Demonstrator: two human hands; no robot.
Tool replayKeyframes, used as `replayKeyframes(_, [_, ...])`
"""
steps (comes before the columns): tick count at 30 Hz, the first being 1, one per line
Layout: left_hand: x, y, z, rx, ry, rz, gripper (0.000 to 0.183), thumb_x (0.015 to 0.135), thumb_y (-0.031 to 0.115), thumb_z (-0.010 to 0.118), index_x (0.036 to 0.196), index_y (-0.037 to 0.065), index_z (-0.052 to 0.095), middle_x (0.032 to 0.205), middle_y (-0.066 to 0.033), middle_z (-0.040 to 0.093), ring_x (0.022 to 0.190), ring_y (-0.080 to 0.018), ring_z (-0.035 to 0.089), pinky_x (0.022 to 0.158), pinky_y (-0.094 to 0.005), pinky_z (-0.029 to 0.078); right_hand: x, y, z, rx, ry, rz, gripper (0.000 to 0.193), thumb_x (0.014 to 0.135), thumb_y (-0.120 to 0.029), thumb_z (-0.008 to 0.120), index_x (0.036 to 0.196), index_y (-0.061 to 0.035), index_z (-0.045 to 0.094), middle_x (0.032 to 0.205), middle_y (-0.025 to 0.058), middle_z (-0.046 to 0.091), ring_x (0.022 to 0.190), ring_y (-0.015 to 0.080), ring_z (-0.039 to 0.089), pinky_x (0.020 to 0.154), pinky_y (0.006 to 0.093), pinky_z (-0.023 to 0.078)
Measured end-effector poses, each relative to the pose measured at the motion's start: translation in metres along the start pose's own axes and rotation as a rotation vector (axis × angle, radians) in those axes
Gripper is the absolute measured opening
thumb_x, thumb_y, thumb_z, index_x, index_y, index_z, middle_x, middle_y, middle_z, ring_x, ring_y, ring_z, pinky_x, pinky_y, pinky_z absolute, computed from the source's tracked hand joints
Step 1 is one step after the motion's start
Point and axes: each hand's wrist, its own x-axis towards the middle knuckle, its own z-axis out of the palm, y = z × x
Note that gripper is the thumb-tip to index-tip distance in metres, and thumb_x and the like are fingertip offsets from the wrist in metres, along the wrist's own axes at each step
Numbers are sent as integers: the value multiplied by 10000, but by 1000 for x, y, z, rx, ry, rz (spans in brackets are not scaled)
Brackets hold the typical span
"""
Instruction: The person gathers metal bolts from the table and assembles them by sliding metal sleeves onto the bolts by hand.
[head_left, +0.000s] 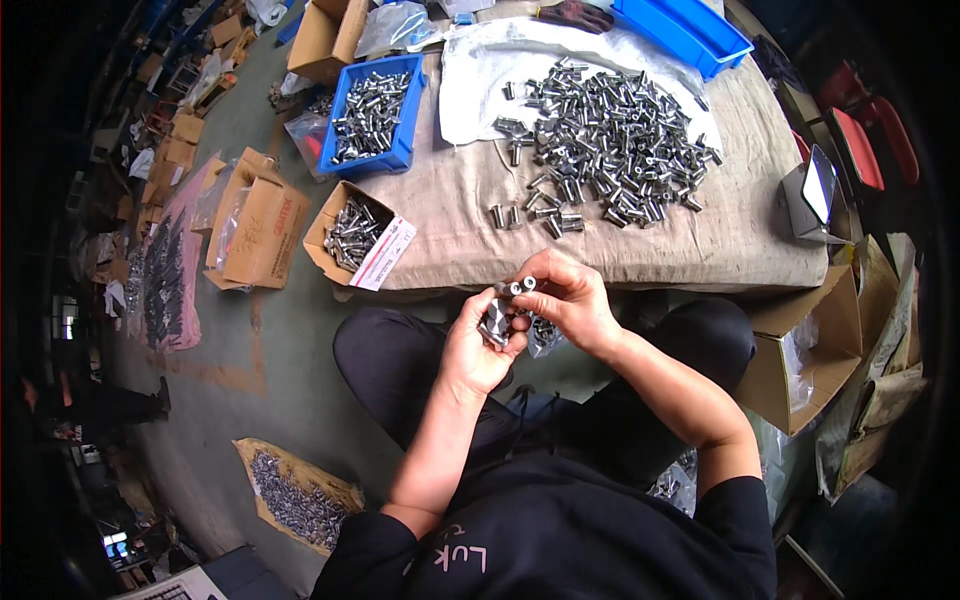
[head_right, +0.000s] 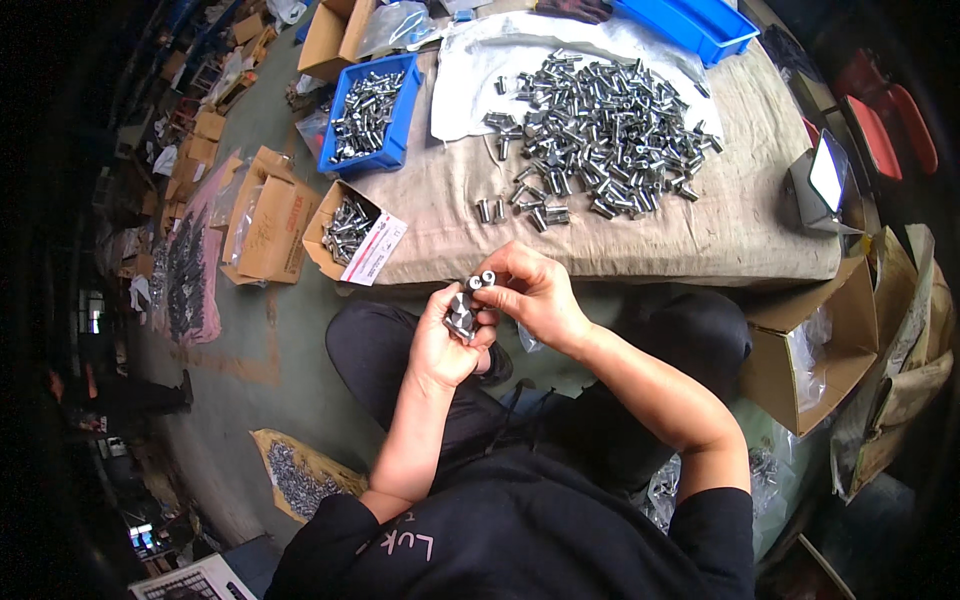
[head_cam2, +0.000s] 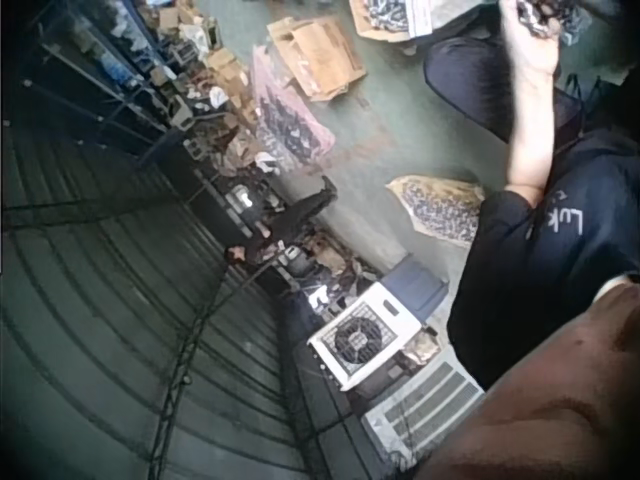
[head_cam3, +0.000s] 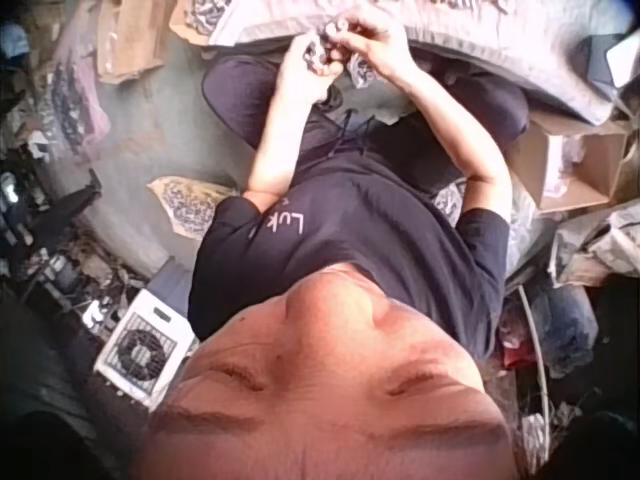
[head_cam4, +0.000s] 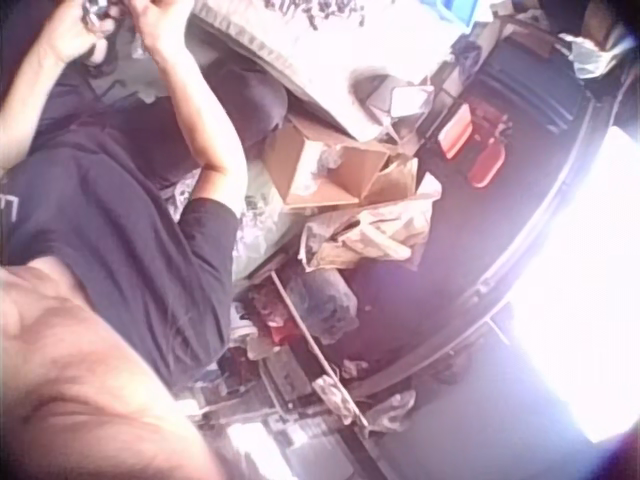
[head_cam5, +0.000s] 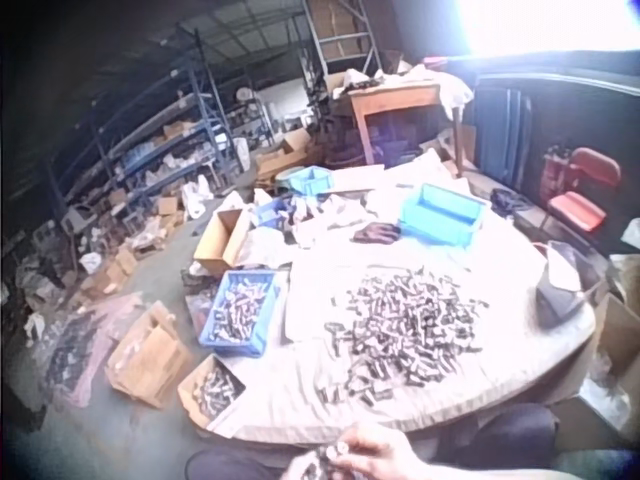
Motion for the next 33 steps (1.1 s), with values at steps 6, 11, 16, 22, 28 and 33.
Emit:
replayKeyframes(6, [5, 4, 11, 92, 156, 86, 204, 835, 274, 500, 819, 76, 547, 700, -24, 561, 571, -138, 501, 406, -219, 362, 11, -3, 2, -49, -50, -20, 137, 719, -5, 649, 846, -4, 596, 832, 34, 524, 693, 78, 534, 588, 213, 440])
replayKeyframes(11, [-7, -7, -8, -76, 168, 165, 168, 818, 260, 517, 846, 97, 552, 741, -27, 586, 669, -131, 584, 535, -236, 481, 7, -13, 18, -462, -89, -151, 174, 687, -59, 660, 845, -17, 601, 787, 75, 546, 688, 177, 542, 608, 272, 438])
replayKeyframes(16, [-6, -35, -47, 29, 111, -42, 199, 831, 325, 491, 822, 139, 558, 658, 5, 571, 597, -130, 574, 439, -220, 413, -10, -1, 14, -589, -244, -83, 247, 603, -44, 706, 837, -18, 632, 727, 93, 569, 666, 196, 537, 605, 293, 436])
replayKeyframes(22, [-13, -42, -84, -65, 104, -28, 264, 885, 385, 422, 864, 144, 528, 692, -20, 553, 560, -153, 533, 385, -218, 310, -4, 22, 27, -415, -416, 206, 120, 703, -17, 669, 800, 18, 608, 760, 37, 543, 672, 100, 549, 586, 236, 451])
replayKeyframes(28, [-4, -35, -90, -46, 141, -27, 270, 878, 392, 427, 857, 140, 521, 671, -12, 536, 531, -138, 520, 377, -206, 306, 7, 21, 39, -222, -349, 416, 91, 728, -39, 645, 788, 5, 591, 674, 39, 563, 596, 97, 538, 528, 234, 438])
replayKeyframes(33, [-9, -28, -80, 17, 155, -43, 239, 849, 343, 457, 799, 115, 508, 616, -4, 505, 495, -122, 488, 340, -187, 270, 12, 32, 31, 169, -195, 619, 171, 747, -140, 640, 799, 4, 564, 634, 52, 555, 518, 127, 510, 475, 253, 430])
